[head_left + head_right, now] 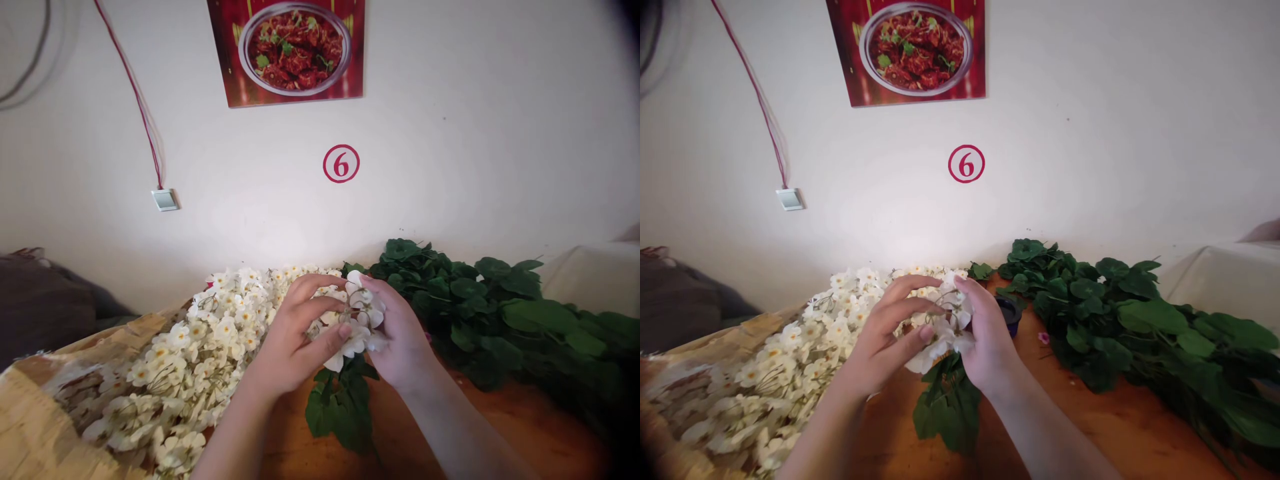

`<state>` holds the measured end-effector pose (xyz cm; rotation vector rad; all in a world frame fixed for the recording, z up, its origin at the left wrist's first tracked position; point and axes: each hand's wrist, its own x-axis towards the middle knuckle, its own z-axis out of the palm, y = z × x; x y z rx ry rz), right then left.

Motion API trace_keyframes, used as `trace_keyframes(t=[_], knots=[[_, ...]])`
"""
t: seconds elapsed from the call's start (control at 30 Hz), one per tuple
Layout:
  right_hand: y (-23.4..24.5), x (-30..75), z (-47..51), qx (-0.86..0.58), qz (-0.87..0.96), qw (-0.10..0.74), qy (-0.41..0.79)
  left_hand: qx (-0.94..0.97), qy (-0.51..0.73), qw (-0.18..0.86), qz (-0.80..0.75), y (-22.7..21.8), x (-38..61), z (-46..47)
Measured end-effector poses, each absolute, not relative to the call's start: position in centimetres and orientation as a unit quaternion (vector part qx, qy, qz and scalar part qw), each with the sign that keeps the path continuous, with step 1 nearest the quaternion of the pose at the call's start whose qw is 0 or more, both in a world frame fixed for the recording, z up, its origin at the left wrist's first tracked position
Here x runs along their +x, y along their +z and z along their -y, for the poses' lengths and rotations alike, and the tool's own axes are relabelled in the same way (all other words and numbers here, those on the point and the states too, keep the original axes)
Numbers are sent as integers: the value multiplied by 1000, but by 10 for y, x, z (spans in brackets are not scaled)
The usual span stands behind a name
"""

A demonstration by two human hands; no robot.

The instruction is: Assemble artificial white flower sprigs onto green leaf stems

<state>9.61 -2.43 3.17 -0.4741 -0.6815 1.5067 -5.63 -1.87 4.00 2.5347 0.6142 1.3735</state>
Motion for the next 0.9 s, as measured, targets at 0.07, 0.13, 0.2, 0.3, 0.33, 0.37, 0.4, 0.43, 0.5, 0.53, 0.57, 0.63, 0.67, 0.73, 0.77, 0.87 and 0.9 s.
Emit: trace_keyframes(t=[0.07,0.13,0.2,0.3,0.33,0.37,0.4,0.43,0.5,0.53,0.57,0.63,0.67,0.73,0.77,0.87,0.9], knots=[[33,96,25,-204,289,658,665,862,458,79,-204,40,-56,17],[33,95,26,-205,272,663,667,866,455,58,-199,39,-56,15],[32,94,26,-208,264,667,665,868,455,37,-196,37,-55,14],[30,92,25,-206,274,680,649,865,456,33,-207,36,-53,14],[29,91,24,-206,275,688,640,862,457,40,-214,35,-52,15],[28,91,23,-210,273,697,629,860,457,48,-222,35,-52,16],[27,91,23,-216,270,706,618,857,457,58,-230,36,-52,17],[26,91,22,-221,270,713,608,856,455,70,-237,36,-52,18],[25,91,20,-227,281,722,591,855,449,92,-244,38,-54,19],[24,91,19,-227,292,724,583,856,446,100,-243,39,-54,20],[24,92,19,-225,305,726,574,858,442,106,-239,39,-55,20],[24,92,19,-226,323,733,554,863,435,109,-235,40,-57,20],[23,92,19,-225,330,737,546,864,431,107,-238,40,-57,21],[23,91,20,-222,340,740,536,865,423,99,-251,40,-56,21],[23,91,20,-221,342,743,531,865,420,95,-257,40,-56,21],[22,90,20,-222,333,760,513,866,418,77,-263,39,-54,20],[22,90,19,-222,327,766,508,868,417,70,-261,38,-53,19]])
